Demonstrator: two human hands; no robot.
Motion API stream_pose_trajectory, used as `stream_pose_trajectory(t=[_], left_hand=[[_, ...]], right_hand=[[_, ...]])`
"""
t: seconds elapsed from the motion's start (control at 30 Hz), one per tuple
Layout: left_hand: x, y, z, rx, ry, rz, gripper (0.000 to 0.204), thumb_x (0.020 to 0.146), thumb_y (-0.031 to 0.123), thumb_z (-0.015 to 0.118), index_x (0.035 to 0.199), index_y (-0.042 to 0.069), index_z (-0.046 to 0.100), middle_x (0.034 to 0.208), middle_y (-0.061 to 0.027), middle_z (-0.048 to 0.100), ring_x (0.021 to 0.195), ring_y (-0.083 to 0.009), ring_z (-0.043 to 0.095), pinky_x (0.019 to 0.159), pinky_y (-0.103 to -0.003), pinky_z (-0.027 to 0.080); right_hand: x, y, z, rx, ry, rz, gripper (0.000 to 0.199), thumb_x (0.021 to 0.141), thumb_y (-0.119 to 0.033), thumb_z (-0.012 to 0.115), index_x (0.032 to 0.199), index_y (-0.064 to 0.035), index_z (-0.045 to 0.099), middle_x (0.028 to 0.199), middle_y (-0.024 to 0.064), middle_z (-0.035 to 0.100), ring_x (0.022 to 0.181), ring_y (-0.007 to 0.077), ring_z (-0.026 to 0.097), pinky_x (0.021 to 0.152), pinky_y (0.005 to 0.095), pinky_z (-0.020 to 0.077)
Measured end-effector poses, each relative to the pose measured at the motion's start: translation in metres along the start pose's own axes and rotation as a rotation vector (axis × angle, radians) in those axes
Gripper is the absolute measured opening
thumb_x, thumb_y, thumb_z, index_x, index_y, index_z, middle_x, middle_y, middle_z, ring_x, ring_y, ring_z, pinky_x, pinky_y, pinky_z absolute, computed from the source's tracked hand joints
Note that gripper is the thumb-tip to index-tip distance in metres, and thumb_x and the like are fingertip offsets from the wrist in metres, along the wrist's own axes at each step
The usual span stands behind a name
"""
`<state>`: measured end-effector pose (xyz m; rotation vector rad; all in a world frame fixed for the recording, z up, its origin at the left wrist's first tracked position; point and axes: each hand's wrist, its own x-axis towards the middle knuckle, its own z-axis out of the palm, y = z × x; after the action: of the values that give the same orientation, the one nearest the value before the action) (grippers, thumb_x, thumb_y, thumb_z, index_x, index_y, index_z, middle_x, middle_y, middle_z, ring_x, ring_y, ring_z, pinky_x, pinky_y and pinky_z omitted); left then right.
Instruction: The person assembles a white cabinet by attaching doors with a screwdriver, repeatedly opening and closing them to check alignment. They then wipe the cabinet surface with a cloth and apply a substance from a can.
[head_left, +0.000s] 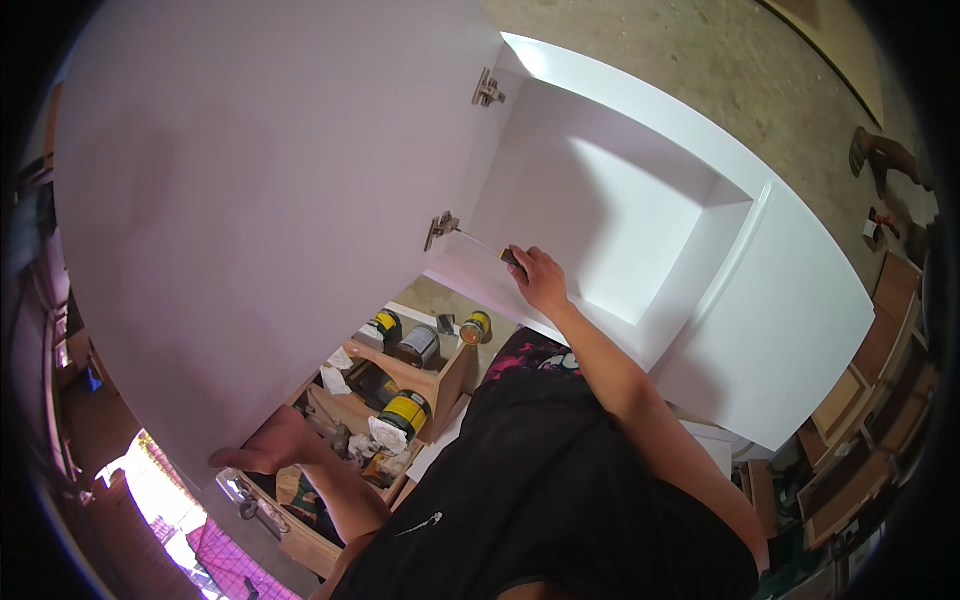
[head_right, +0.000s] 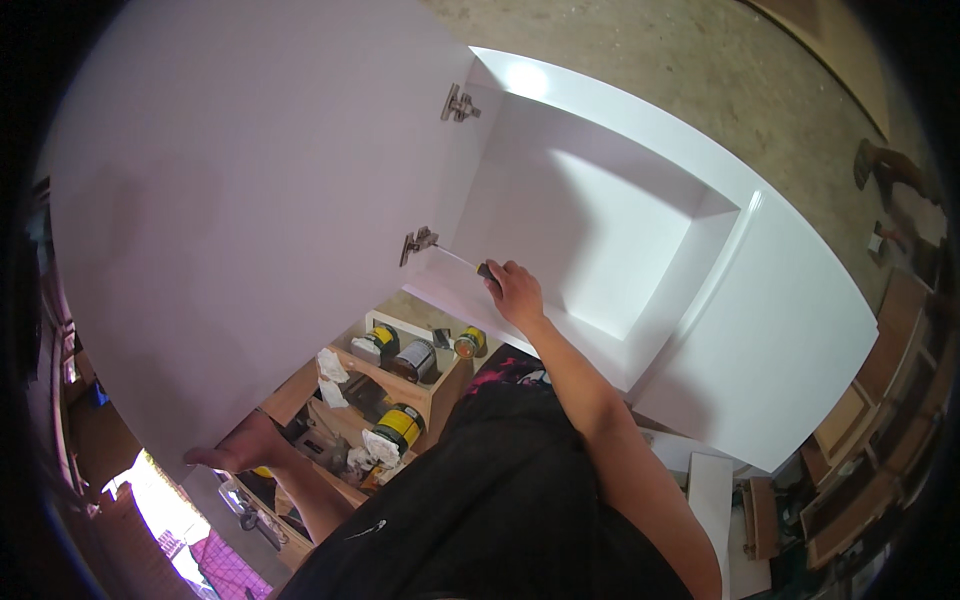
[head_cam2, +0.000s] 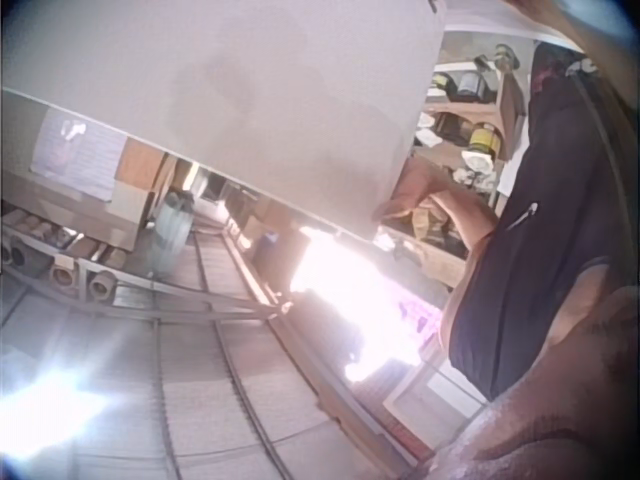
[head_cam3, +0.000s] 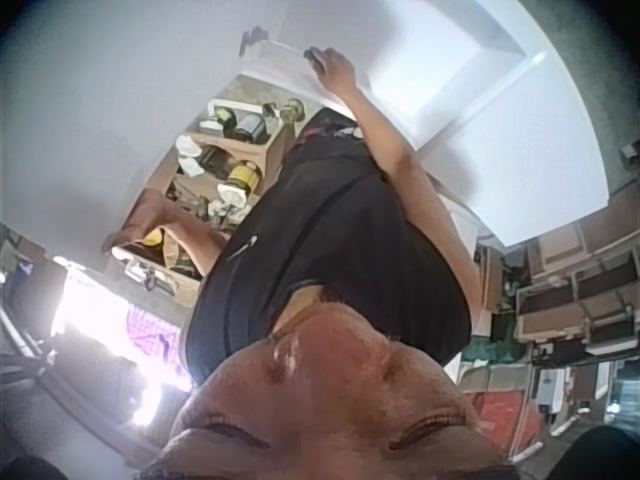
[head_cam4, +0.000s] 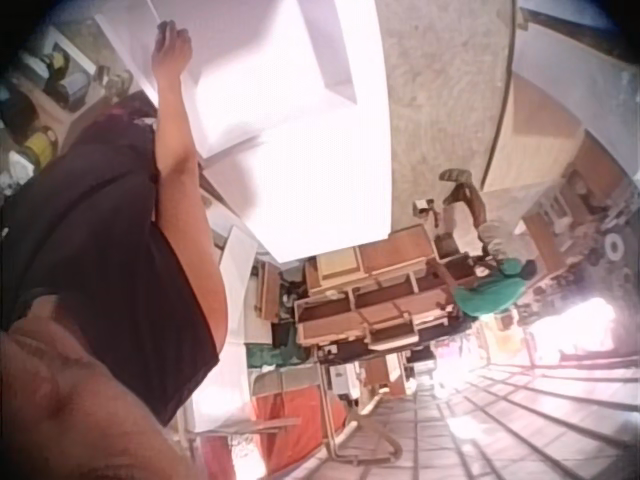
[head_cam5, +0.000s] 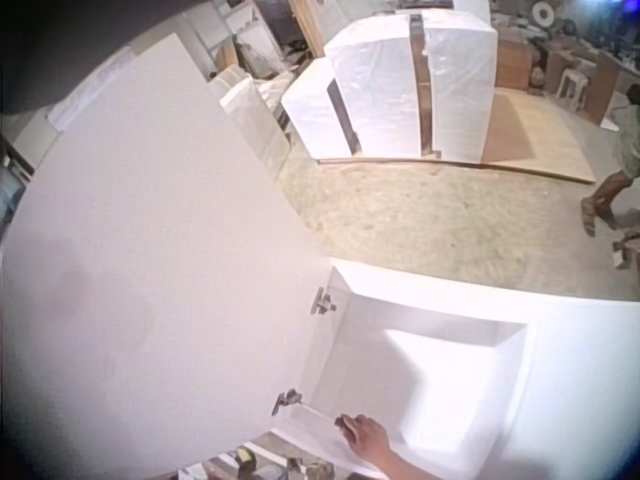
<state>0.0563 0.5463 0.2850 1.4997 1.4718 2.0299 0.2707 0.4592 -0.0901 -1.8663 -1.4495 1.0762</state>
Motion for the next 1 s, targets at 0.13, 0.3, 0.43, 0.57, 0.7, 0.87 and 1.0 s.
stream_pose_trajectory(t=[0.13,0.3,0.43,0.57,0.7,0.87,1.0], left_hand=[[0.0,-0.003,0.0,-0.014,-0.003,0.002,0.076,0.095,0.061,0.04,0.144,0.003,0.034,0.143,-0.0142,0.042,0.13,-0.0305,0.043,0.11,-0.047,0.035],[0.0,-0.006,-0.003,0.014,0.029,0.015,0.077,0.096,0.062,0.037,0.145,0.002,0.034,0.144,-0.0147,0.042,0.13,-0.0306,0.044,0.11,-0.047,0.035],[0.004,-0.008,-0.007,-0.035,-0.039,0.047,0.068,0.098,0.054,0.038,0.143,0.003,0.035,0.14,-0.016,0.044,0.127,-0.0305,0.047,0.107,-0.045,0.041],[0.002,-0.008,-0.007,-0.007,-0.024,0.065,0.067,0.099,0.054,0.037,0.144,0.003,0.035,0.142,-0.016,0.043,0.128,-0.0307,0.047,0.108,-0.046,0.04],[0.005,-0.009,-0.004,-0.021,-0.062,0.084,0.068,0.099,0.054,0.037,0.144,0.003,0.034,0.142,-0.0158,0.043,0.129,-0.0308,0.046,0.108,-0.046,0.04],[0.004,-0.009,-0.005,-0.017,-0.011,0.022,0.07,0.099,0.055,0.037,0.145,0.003,0.034,0.142,-0.0159,0.044,0.129,-0.0305,0.047,0.108,-0.047,0.04],[0.003,-0.008,-0.001,-0.059,-0.032,-0.008,0.071,0.098,0.056,0.039,0.144,0.002,0.035,0.142,-0.0162,0.044,0.128,-0.0303,0.047,0.108,-0.047,0.04]], right_hand=[[0.004,0.005,0.008,-0.037,0.098,-0.04,0.038,0.085,-0.025,0.068,0.122,-0.0191,0.06,0.092,0.0076,0.059,0.084,0.0295,0.06,0.073,0.0434,0.0486],[0.001,-0.001,0.009,-0.031,0.16,-0.033,0.037,0.082,-0.021,0.071,0.119,-0.0181,0.065,0.092,0.0068,0.06,0.084,0.0284,0.059,0.075,0.0408,0.0479],[0.002,-0.001,0.012,-0.075,0.2,-0.035,0.039,0.081,-0.02,0.072,0.119,-0.02,0.065,0.092,0.006,0.06,0.084,0.0276,0.058,0.075,0.0413,0.0471],[0.022,0.012,0.002,-0.185,0.214,-0.101,0.038,0.081,-0.021,0.072,0.119,-0.0215,0.066,0.093,0.0051,0.06,0.086,0.0268,0.057,0.077,0.042,0.0461],[0.024,0.022,0.005,-0.038,0.122,-0.079,0.034,0.083,-0.022,0.071,0.116,-0.0196,0.067,0.092,0.0059,0.061,0.085,0.0275,0.059,0.076,0.0416,0.0472],[0.028,0.032,0.01,0.26,-0.103,0.035,0.031,0.084,-0.025,0.069,0.114,-0.0191,0.068,0.088,0.011,0.063,0.082,0.0323,0.063,0.073,0.0452,0.0498],[0.037,0.033,-0.003,0.201,-0.164,-0.032,0.028,0.088,-0.032,0.063,0.111,-0.0171,0.069,0.084,0.0129,0.066,0.083,0.035,0.063,0.073,0.0453,0.0497]])
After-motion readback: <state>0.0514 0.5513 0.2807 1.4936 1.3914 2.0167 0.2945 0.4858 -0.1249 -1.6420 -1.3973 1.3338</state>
